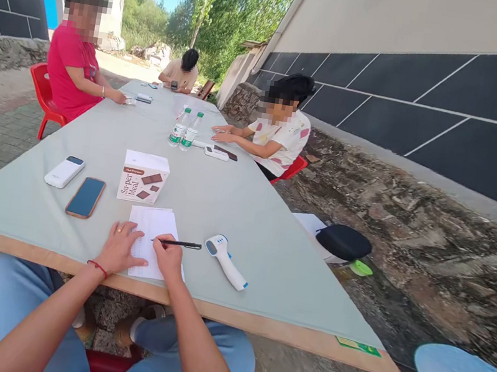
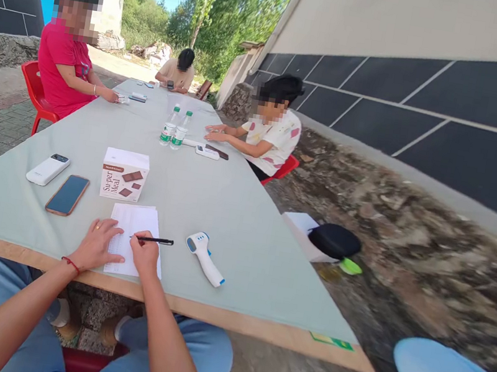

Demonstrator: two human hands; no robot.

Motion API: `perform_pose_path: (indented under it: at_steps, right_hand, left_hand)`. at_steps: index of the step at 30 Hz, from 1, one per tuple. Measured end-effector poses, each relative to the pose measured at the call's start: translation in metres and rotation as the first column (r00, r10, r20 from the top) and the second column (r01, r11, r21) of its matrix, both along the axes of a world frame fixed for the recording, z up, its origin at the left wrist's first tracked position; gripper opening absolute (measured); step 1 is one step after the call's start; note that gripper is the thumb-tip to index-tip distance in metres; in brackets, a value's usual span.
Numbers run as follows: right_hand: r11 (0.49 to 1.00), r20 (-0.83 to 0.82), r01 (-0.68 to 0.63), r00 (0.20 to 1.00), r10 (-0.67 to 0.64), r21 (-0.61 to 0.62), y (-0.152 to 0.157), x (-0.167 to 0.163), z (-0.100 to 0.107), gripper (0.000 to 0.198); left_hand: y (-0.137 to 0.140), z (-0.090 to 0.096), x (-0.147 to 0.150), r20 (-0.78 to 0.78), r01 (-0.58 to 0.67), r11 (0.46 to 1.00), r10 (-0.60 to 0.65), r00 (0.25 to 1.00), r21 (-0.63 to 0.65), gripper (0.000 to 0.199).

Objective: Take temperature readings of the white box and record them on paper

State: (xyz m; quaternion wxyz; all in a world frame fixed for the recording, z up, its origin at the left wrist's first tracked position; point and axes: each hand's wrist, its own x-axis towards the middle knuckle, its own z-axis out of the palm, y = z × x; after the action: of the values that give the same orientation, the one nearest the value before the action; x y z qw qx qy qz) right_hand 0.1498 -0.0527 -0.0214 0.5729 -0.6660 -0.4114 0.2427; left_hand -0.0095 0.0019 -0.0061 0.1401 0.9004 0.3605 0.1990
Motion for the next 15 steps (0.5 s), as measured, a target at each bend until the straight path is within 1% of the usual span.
perform_pose_path:
  at_steps: [3,8,12,15]
  right_hand:
    - [0.999,0.044,-0.002,0.999,0.003,-0.033,-0.0011,0.0023,-0.0032,0.02]
    - [0.997,0.107,-0.013,0.994,0.021,-0.071,-0.0014,0.004,-0.0071,0.021]
    - [0.996,0.151,-0.015,0.988,0.028,-0.086,-0.0016,0.0046,-0.0088,0.021]
    - [0.995,0.18,-0.007,0.983,0.024,-0.096,-0.0014,0.0053,-0.0102,0.021]
  left_hand:
    - [-0.0027,0.0026,0.0006,-0.031,0.005,1.0,-0.005,1.0,0.005,0.063]
    - [-0.0051,0.0043,0.0012,-0.031,0.02,1.0,-0.02,0.999,-0.007,0.049]
    - [-0.0067,0.006,0.0016,-0.031,0.023,0.999,-0.024,0.999,-0.027,0.049]
    - [-0.0087,0.0081,0.0019,-0.055,0.02,1.0,-0.021,0.998,-0.017,0.051]
